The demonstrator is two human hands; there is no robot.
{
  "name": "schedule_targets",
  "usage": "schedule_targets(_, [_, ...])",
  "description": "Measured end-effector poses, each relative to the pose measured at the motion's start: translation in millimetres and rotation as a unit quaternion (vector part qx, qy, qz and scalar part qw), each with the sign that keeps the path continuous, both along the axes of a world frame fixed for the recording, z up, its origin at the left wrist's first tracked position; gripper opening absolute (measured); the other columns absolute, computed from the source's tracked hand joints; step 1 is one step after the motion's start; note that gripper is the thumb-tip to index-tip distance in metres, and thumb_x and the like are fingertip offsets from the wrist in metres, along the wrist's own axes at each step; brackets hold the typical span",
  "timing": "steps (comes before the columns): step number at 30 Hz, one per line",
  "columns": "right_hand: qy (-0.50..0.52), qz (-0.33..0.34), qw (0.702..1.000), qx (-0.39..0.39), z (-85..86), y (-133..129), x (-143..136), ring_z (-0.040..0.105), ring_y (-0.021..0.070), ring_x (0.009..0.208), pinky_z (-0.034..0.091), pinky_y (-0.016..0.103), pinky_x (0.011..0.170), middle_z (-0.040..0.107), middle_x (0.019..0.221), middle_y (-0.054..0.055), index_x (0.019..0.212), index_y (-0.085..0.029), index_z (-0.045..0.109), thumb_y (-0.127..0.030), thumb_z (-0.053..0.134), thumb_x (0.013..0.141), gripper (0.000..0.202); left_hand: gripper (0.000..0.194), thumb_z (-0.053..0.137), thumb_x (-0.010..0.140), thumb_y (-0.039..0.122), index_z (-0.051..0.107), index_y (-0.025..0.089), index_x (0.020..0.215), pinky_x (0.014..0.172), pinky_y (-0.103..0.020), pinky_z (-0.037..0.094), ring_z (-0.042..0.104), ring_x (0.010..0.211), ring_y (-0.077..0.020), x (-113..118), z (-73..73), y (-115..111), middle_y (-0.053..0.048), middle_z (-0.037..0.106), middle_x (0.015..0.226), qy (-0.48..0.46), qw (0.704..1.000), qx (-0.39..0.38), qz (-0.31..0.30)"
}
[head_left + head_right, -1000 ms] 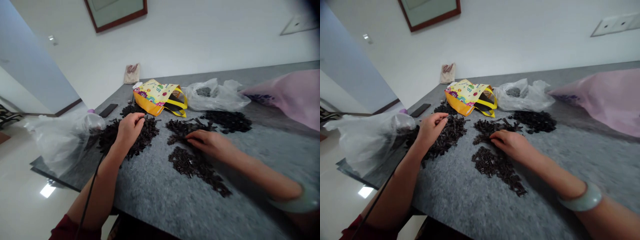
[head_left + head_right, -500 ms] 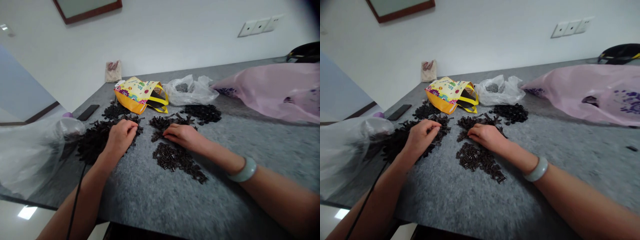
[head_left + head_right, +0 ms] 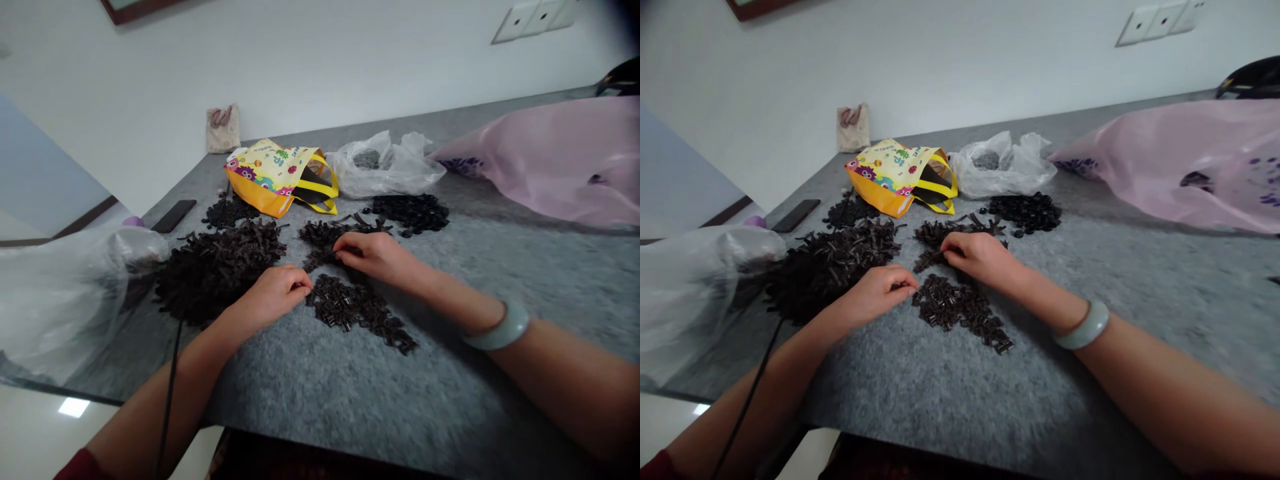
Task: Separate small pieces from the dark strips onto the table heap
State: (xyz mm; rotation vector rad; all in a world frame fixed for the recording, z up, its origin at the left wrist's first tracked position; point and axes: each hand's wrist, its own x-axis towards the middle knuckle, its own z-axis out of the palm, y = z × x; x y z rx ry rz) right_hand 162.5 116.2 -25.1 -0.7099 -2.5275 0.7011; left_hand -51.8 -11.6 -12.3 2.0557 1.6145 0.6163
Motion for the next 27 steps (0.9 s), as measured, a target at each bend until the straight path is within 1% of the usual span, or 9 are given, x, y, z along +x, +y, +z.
schedule_targets(4, [0.033,-0.031,0.996,-0.072,-1.1,3.8,1.5,0.058,0.0157,0.066,0.042,0.031,0.062,0.071,0.084,0.002,0.102,-0.023,0.072,-0.032,0.055,0.089,0.023,0.019,0.057,0.084,0.012,0.073,0.021,0.087,0.067,-0.027,0.049,0.065,0.073,-0.0157,-1.5,-1.0,-2.2,0.0,0.073,0.081,-0.05,0.998,-0.025,0.019])
schedule_targets(8, [0.073,-0.043,0.984,-0.154,-1.1,3.3,-1.3,0.059,0.0158,0.067,0.044,0.03,0.061,0.071,0.079,0.003,0.087,-0.021,0.073,-0.04,0.063,0.084,0.021,0.01,0.066,0.083,0.018,0.074,0.021,0.088,0.066,-0.028,0.048,0.064,0.07,-0.0158,3.4,-6.0,-1.7,-0.001,0.071,0.079,-0.032,0.999,-0.021,0.005])
schedule_targets(11, [0.094,-0.068,0.964,-0.241,2.2,-2.4,-3.5,0.057,0.0133,0.06,0.041,0.026,0.05,0.068,0.072,0.002,0.084,-0.02,0.07,-0.041,0.068,0.081,0.022,0.009,0.069,0.081,0.018,0.074,0.022,0.087,0.068,-0.029,0.048,0.063,0.071,-0.0163,5.2,-10.0,0.6,-0.001,0.069,0.08,0.001,1.0,-0.014,-0.01])
schedule_targets(13, [0.11,-0.077,0.945,-0.298,5.3,-7.5,-5.2,0.058,0.0124,0.059,0.041,0.024,0.047,0.069,0.076,0.003,0.09,-0.019,0.07,-0.041,0.07,0.079,0.024,0.009,0.066,0.082,0.016,0.073,0.021,0.083,0.066,-0.028,0.046,0.063,0.07,-0.0157,4.2,-12.2,2.7,0.0,0.069,0.077,-0.01,1.0,-0.015,-0.01])
schedule_targets(17, [0.15,-0.073,0.911,-0.378,12.7,-15.3,-11.4,0.06,0.0111,0.062,0.048,0.023,0.05,0.069,0.082,0.003,0.1,-0.02,0.074,-0.042,0.075,0.076,0.032,0.011,0.063,0.08,0.014,0.07,0.021,0.075,0.06,-0.025,0.043,0.059,0.063,-0.0139,0.5,-14.2,6.3,0.002,0.065,0.067,-0.049,0.999,-0.021,0.003])
schedule_targets(20, [0.155,-0.066,0.894,-0.415,21.6,-18.1,-17.0,0.059,0.0101,0.062,0.049,0.021,0.05,0.068,0.078,0.002,0.094,-0.021,0.077,-0.042,0.079,0.074,0.029,0.009,0.063,0.079,0.014,0.067,0.02,0.073,0.057,-0.024,0.043,0.059,0.06,-0.013,-0.5,-11.7,7.1,0.003,0.063,0.064,-0.097,0.995,-0.035,0.015])
schedule_targets(22, [0.15,-0.056,0.887,-0.433,28.8,-19.2,-19.8,0.059,0.0098,0.061,0.048,0.02,0.049,0.067,0.074,0.001,0.091,-0.021,0.077,-0.042,0.081,0.073,0.028,0.006,0.062,0.081,0.017,0.064,0.019,0.076,0.056,-0.023,0.045,0.061,0.057,-0.0121,-0.2,-8.0,6.8,0.004,0.062,0.065,-0.187,0.979,-0.059,0.047])
schedule_targets(25, [0.166,-0.051,0.873,-0.455,36.1,-22.2,-23.7,0.059,0.0094,0.061,0.048,0.02,0.05,0.069,0.076,0.002,0.095,-0.021,0.077,-0.038,0.084,0.069,0.032,0.007,0.061,0.086,0.022,0.059,0.017,0.081,0.057,-0.023,0.048,0.067,0.058,-0.0117,0.2,-1.7,5.6,0.002,0.065,0.071,-0.346,0.929,-0.094,0.09])
schedule_targets(27, [0.187,-0.049,0.862,-0.469,35.2,-25.5,-27.4,0.061,0.0097,0.063,0.049,0.02,0.052,0.071,0.082,0.002,0.097,-0.022,0.076,-0.036,0.086,0.068,0.034,0.006,0.062,0.087,0.021,0.059,0.017,0.084,0.058,-0.022,0.049,0.068,0.059,-0.0113,0.0,1.7,5.0,0.001,0.067,0.073,-0.413,0.899,-0.108,0.102])
